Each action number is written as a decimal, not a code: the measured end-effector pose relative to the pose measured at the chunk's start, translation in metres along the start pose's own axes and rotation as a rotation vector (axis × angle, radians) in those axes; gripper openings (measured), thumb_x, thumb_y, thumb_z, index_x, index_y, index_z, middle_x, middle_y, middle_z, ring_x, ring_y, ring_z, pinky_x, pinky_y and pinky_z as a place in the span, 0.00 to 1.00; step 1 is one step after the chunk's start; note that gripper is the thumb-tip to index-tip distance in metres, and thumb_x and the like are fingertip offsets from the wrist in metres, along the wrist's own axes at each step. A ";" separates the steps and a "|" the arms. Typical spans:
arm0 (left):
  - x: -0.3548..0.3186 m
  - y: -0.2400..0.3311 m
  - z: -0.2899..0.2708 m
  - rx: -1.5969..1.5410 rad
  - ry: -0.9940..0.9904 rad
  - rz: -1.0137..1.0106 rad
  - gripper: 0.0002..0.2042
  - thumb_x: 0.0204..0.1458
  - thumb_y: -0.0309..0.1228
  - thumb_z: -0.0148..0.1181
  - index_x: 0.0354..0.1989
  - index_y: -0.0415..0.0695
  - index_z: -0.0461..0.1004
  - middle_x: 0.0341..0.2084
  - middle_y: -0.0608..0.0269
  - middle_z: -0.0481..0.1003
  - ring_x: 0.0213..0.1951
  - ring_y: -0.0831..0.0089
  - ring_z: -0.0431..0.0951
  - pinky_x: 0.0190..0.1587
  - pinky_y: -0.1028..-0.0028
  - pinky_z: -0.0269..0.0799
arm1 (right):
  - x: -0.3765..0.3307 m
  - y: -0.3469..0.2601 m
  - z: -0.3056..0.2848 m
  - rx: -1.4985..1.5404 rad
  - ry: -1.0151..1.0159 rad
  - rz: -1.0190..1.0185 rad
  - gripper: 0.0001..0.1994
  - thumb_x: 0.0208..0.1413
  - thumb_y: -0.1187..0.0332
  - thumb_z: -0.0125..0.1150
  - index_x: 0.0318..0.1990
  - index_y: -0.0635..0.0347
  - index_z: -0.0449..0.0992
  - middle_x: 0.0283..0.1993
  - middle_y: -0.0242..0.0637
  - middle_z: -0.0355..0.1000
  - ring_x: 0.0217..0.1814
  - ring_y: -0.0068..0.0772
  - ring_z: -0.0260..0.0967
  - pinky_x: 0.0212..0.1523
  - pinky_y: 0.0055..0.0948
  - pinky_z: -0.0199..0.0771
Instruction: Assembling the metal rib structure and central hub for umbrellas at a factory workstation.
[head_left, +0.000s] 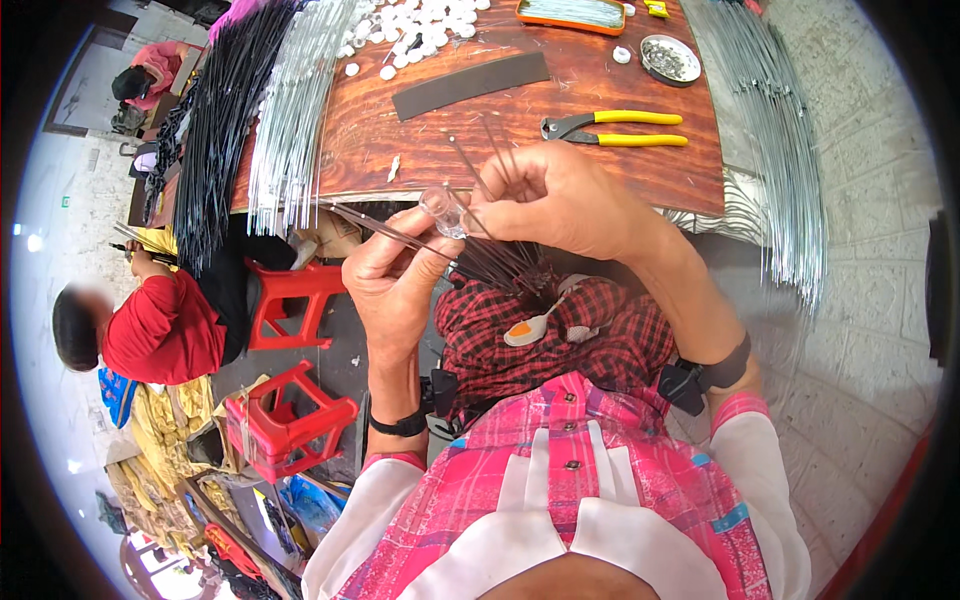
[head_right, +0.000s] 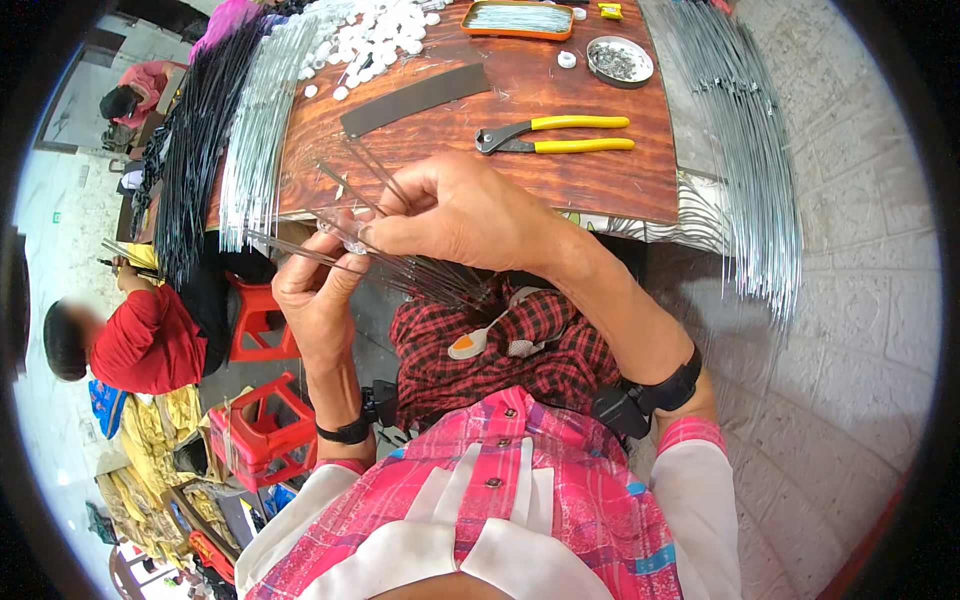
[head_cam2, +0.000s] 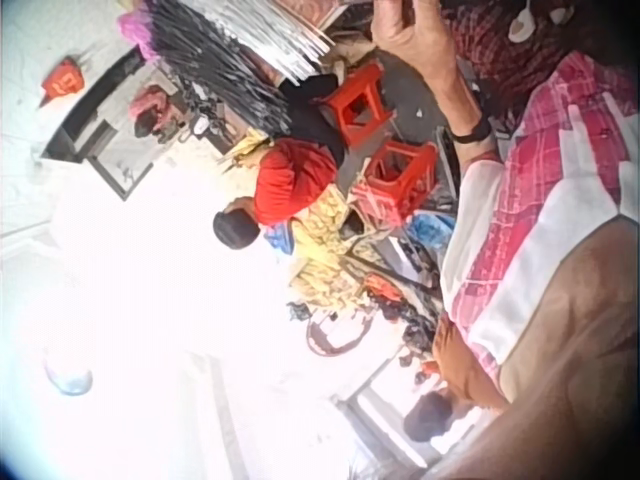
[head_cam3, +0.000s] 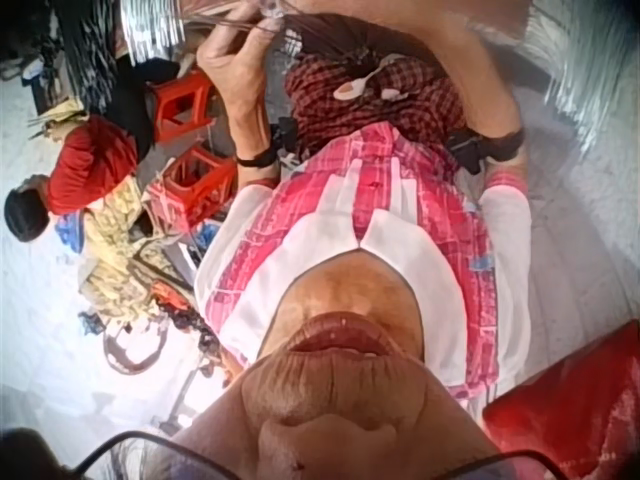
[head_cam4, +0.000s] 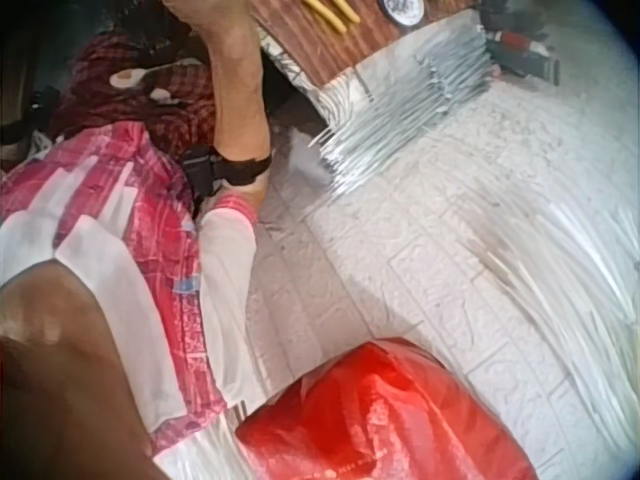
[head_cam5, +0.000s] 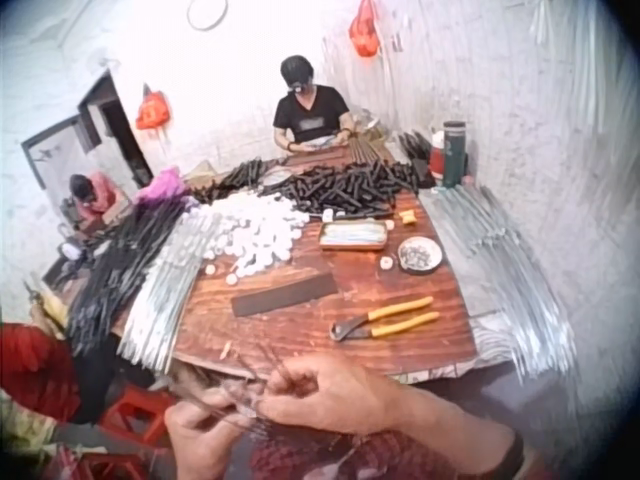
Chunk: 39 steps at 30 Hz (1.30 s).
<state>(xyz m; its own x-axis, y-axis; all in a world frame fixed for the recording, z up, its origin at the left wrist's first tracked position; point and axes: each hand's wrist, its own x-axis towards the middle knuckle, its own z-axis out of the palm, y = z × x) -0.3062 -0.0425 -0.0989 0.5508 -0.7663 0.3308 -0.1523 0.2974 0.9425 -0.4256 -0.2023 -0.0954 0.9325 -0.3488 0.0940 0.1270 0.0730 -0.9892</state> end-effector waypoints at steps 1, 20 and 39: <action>-0.003 -0.003 -0.001 0.027 0.025 0.012 0.16 0.46 0.16 0.65 0.46 0.32 0.76 0.37 0.56 0.79 0.38 0.74 0.78 0.43 0.76 0.74 | 0.002 0.000 0.001 -0.037 0.006 0.003 0.13 0.48 0.63 0.64 0.23 0.66 0.73 0.19 0.28 0.68 0.25 0.14 0.61 0.26 0.25 0.64; -0.006 -0.002 0.005 0.033 0.147 -0.050 0.17 0.46 0.16 0.65 0.46 0.30 0.75 0.35 0.58 0.79 0.36 0.78 0.77 0.39 0.80 0.73 | -0.005 0.017 0.008 0.281 -0.067 -0.064 0.11 0.56 0.65 0.63 0.39 0.61 0.72 0.36 0.28 0.70 0.37 0.16 0.67 0.39 0.21 0.68; 0.005 0.001 0.007 0.011 0.144 -0.156 0.16 0.45 0.17 0.66 0.44 0.29 0.75 0.32 0.56 0.79 0.34 0.75 0.79 0.38 0.79 0.76 | 0.003 0.002 -0.014 -0.209 -0.163 -0.020 0.15 0.49 0.64 0.68 0.39 0.65 0.76 0.30 0.30 0.74 0.33 0.16 0.67 0.35 0.21 0.68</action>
<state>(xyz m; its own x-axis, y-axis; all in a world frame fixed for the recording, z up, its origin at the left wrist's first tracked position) -0.3094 -0.0503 -0.0959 0.6803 -0.7127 0.1710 -0.0644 0.1742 0.9826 -0.4268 -0.2162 -0.0990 0.9748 -0.1917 0.1138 0.0890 -0.1333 -0.9871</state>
